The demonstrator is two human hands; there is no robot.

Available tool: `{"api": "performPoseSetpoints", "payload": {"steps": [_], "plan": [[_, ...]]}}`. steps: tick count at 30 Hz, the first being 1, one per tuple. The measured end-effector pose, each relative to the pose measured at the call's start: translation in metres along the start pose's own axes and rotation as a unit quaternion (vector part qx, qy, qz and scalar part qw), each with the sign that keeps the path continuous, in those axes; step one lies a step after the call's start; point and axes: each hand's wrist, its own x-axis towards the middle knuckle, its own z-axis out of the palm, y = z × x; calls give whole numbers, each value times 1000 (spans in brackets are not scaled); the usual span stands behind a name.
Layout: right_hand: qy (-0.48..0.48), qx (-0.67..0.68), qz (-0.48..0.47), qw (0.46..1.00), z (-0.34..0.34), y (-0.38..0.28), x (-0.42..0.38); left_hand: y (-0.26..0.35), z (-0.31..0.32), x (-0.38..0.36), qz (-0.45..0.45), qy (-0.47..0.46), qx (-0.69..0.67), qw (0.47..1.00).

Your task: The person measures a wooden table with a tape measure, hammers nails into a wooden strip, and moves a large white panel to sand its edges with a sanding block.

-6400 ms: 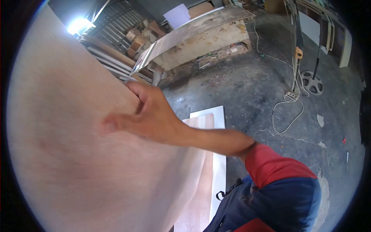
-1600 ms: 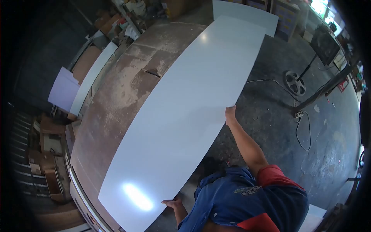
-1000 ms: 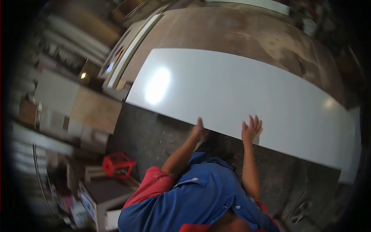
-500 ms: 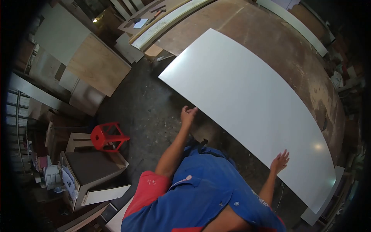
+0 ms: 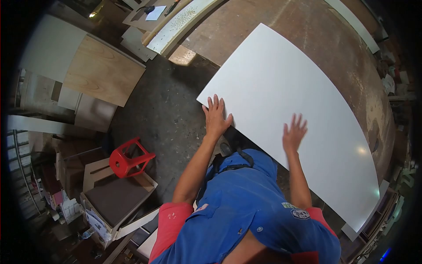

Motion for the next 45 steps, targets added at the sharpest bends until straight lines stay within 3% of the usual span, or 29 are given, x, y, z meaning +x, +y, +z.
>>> {"api": "performPoseSetpoints", "payload": {"steps": [4, 8, 10, 12, 14, 17, 19, 21, 23, 25, 27, 28, 29, 30, 31, 33, 39, 43, 45], "plan": [[-8, 22, -85, 996, 8, -96, 83, -28, -3, 47, 13, 1, -3, 1000], [1, 31, -107, 994, 21, -172, 177, -40, -8, 87, 36, 48, -86, 995], [-11, 36, -84, 996, 21, -188, 192, -41, -15, 97, 27, 70, -120, 990], [-10, 44, -52, 998, 21, -195, 194, -41, -25, 108, -49, 42, -180, 981], [-13, 57, -53, 997, 19, -192, 191, -48, -30, 119, -50, 26, -177, 983], [-13, 68, -36, 997, 14, -195, 187, -62, -55, 150, -75, -56, -211, 973], [-11, 81, -32, 996, 11, -199, 189, -76, -73, 183, -125, -135, -328, 927], [-11, 63, 1, 998, 14, -209, 194, -98, -87, 226, -48, -77, -391, 916], [-17, 34, 64, 997, 20, -221, 184, -126, -124, 291, 47, 1, -255, 966], [-23, 0, 137, 990, 22, -243, 169, -183, -139, 369, 52, 13, -311, 949], [8, 22, 219, 976, 20, -275, 162, -233, -156, 452, 97, 104, -329, 933], [14, 35, 244, 969, 17, -292, 158, -275, -162, 503, 112, 95, -274, 951], [16, 27, 267, 963, 17, -313, 153, -289, -173, 535, 64, 101, -317, 941], [12, 31, 282, 959, 14, -336, 151, -306, -182, 571, 44, 149, -263, 952], [10, 39, 293, 955, 11, -356, 152, -343, -183, 617, 111, 168, -244, 949], [-1, 44, 324, 945, 9, -379, 160, -360, -205, 676, 45, 178, -133, 974], [-16, 17, 398, 917, 9, -386, 204, -416, -200, 825, 168, 154, 4, 974], [-48, -13, 422, 905, 9, -384, 210, -446, -173, 874, 149, 78, 25, 985], [-66, 5, 420, 905, 5, -384, 212, -447, -173, 883, 30, -100, 52, 993]]}}
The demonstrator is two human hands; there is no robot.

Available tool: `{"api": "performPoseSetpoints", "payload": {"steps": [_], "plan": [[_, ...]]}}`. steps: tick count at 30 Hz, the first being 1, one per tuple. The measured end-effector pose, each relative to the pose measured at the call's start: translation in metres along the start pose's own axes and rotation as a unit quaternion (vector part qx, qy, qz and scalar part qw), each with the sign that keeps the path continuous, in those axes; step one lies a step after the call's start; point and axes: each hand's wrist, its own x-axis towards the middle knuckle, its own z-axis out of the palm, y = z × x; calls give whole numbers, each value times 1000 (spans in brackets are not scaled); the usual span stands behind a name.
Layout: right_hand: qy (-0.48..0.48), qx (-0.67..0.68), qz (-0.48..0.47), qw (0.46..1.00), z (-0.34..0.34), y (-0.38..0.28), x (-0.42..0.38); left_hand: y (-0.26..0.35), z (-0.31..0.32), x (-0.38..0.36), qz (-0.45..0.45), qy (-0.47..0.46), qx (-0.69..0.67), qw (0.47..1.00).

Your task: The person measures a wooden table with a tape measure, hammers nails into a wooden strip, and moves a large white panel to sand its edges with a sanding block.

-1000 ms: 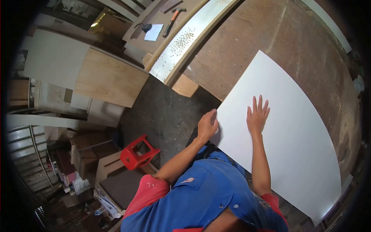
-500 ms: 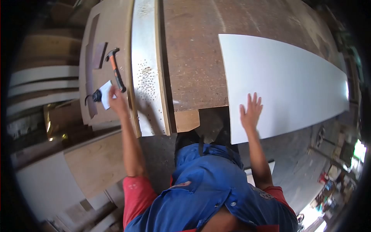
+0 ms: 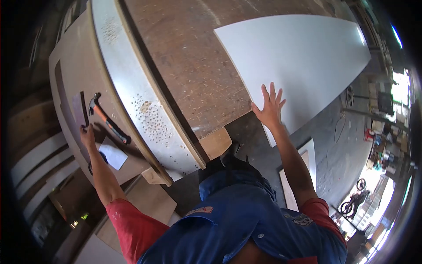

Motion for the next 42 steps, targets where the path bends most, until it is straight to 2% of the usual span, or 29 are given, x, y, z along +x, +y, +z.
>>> {"api": "performPoseSetpoints", "payload": {"steps": [2, 4, 6, 8, 9, 11, 12, 14, 16, 17, 18, 19, 20, 21, 22, 23, 25, 26, 27, 29, 30, 32, 34, 35, 36, 38, 40, 41, 42], "plan": [[-1, 12, 21, 1000, -2, 1, 0, 9, -6, -13, 60, 25, -15, 998], [-15, 24, 6, 1000, -5, 3, -1, 13, 3, -20, 53, 210, 162, 963], [-16, 34, 31, 999, -7, 8, -2, -8, 8, 9, 88, 177, 69, 978], [-45, 61, 5, 997, -9, 13, -3, -4, 3, 25, 114, 52, -6, 992], [-56, 86, 14, 995, -10, 15, -4, 3, 3, 27, 125, 47, -8, 991], [-69, 102, 11, 992, -13, 23, -5, 42, -17, 3, 0, 49, 153, 987], [-83, 117, -3, 990, -16, 26, -7, 55, -23, -6, 11, 49, 150, 987], [-54, 127, -1, 990, -25, 35, -17, 77, -37, -20, -34, -50, -38, 997], [-36, 182, -70, 980, -23, 57, -32, 99, -44, -43, -186, -10, -251, 950], [-2, 240, -64, 969, -20, 63, -47, 105, -52, -61, -161, 30, -332, 929], [33, 297, -60, 953, -20, 65, -67, 111, -56, -92, -80, 62, -386, 917], [60, 298, -39, 952, -34, 63, -90, 127, -57, -125, -6, 76, -424, 902], [86, 301, -19, 950, -48, 59, -116, 142, -55, -162, 49, 70, -456, 886], [72, 327, -1, 942, -51, 62, -140, 164, -50, -202, 90, 39, -482, 871], [56, 354, 13, 933, -53, 66, -163, 171, -36, -220, 45, -18, -493, 869], [43, 406, 47, 912, -51, 66, -187, 209, -29, -279, 107, -93, -513, 846], [-2, 504, 97, 858, -47, 68, -218, 301, -8, -394, -25, -246, -579, 777], [-38, 549, 117, 827, -51, 73, -227, 276, 50, -415, 254, -247, -491, 796], [-25, 550, 114, 827, -52, 81, -231, 269, 118, -435, 175, -358, -521, 754], [-11, 673, 106, 732, -55, 103, -234, 350, 128, -565, 95, -498, -548, 665], [2, 675, 103, 731, -64, 119, -233, 382, 135, -613, 78, -583, -512, 626], [126, 737, 133, 651, -85, 159, -234, 408, 149, -697, 71, -676, -458, 572], [169, 738, 117, 642, -98, 213, -231, 448, 150, -766, 200, -703, -358, 581], [200, 773, 138, 586, -108, 232, -233, 458, 159, -790, 284, -714, -341, 541], [229, 805, 159, 524, -114, 250, -237, 468, 167, -810, 289, -715, -335, 541], [244, 805, 168, 514, -107, 296, -236, 499, 174, -844, 348, -717, -265, 543], [268, 801, 230, 483, -106, 333, -238, 521, 197, -858, 348, -735, -245, 528], [267, 801, 231, 483, -109, 353, -241, 539, 198, -860, 509, -640, -183, 545], [251, 825, 267, 431, -115, 373, -241, 557, 202, -858, 650, -520, -115, 542]]}}
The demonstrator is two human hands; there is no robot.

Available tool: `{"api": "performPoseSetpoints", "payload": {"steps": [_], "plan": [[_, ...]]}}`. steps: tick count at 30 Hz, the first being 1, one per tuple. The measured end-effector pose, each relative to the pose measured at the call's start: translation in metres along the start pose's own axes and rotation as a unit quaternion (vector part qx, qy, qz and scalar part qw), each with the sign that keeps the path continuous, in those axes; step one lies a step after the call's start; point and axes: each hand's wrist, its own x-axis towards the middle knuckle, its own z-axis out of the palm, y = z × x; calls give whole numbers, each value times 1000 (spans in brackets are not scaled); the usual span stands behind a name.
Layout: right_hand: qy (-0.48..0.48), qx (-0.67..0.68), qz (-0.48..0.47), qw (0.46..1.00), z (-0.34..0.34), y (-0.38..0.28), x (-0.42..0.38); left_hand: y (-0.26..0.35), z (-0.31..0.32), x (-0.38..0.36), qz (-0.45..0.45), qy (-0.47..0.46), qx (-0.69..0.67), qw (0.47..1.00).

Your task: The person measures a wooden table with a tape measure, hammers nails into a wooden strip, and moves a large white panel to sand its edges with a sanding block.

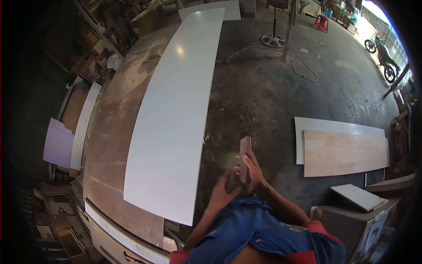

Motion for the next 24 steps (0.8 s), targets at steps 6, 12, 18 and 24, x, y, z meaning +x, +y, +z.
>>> {"api": "performPoseSetpoints", "payload": {"steps": [6, 12, 18, 24], "plan": [[36, 125, 97, 987, -73, -43, 104, -112, -68, 105, -138, 217, 55, 965], [149, -407, -7, 901, -201, -31, 269, -240, -108, 266, -262, 244, 124, 925], [226, -586, 270, 730, -340, 1, 279, -254, -122, 474, -269, 259, 282, 884], [231, -364, 516, 740, -402, 25, 240, -265, -135, 647, -307, 219, 260, 889]]}}
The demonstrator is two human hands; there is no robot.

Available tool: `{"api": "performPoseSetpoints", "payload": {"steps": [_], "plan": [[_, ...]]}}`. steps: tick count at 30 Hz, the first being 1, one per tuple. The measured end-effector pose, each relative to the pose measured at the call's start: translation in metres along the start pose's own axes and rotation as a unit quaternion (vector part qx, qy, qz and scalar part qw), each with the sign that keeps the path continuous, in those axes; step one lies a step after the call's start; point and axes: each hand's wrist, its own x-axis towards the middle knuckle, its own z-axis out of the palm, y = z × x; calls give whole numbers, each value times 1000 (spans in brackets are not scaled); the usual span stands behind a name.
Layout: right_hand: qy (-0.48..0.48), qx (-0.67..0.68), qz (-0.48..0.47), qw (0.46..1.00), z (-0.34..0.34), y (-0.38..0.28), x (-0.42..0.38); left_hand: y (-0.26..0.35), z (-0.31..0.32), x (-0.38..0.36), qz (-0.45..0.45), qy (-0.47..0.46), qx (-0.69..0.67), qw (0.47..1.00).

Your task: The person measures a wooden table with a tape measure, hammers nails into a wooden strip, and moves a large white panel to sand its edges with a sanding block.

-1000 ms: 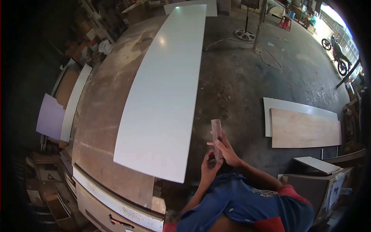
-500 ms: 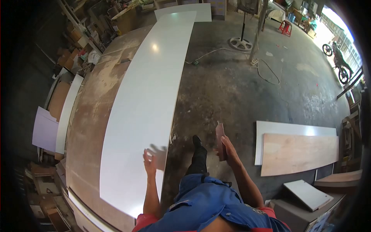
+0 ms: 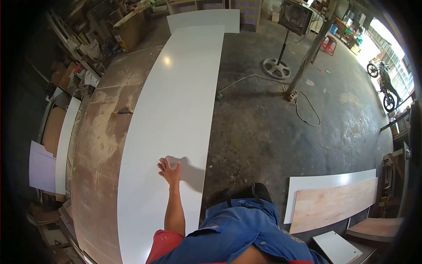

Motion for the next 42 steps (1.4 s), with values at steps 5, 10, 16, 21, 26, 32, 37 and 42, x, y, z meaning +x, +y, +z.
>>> {"api": "performPoseSetpoints", "payload": {"steps": [5, 10, 16, 21, 26, 32, 37, 42], "plan": [[-14, 6, -18, 1000, -46, -109, 29, 90, 32, 94, 24, 6, 16, 1000], [2, -69, -109, 992, -147, -284, 108, 158, 61, 195, -28, 36, 36, 998], [189, -243, -294, 905, -320, -555, 200, 185, 88, 263, -222, 54, 118, 966], [294, -76, -465, 831, -475, -842, 86, 214, 91, 263, -296, 93, 192, 931], [276, -80, -528, 799, -512, -1003, 61, 227, 86, 255, -335, 121, 161, 920], [188, -149, -372, 897, -495, -1009, 163, 245, 120, 361, -586, 219, 109, 773], [18, -204, -216, 955, -548, -910, 272, 411, 208, 558, -47, 269, -85, 958], [9, -205, -103, 973, -613, -1000, 187, 671, 281, 697, 212, 95, -59, 971]]}}
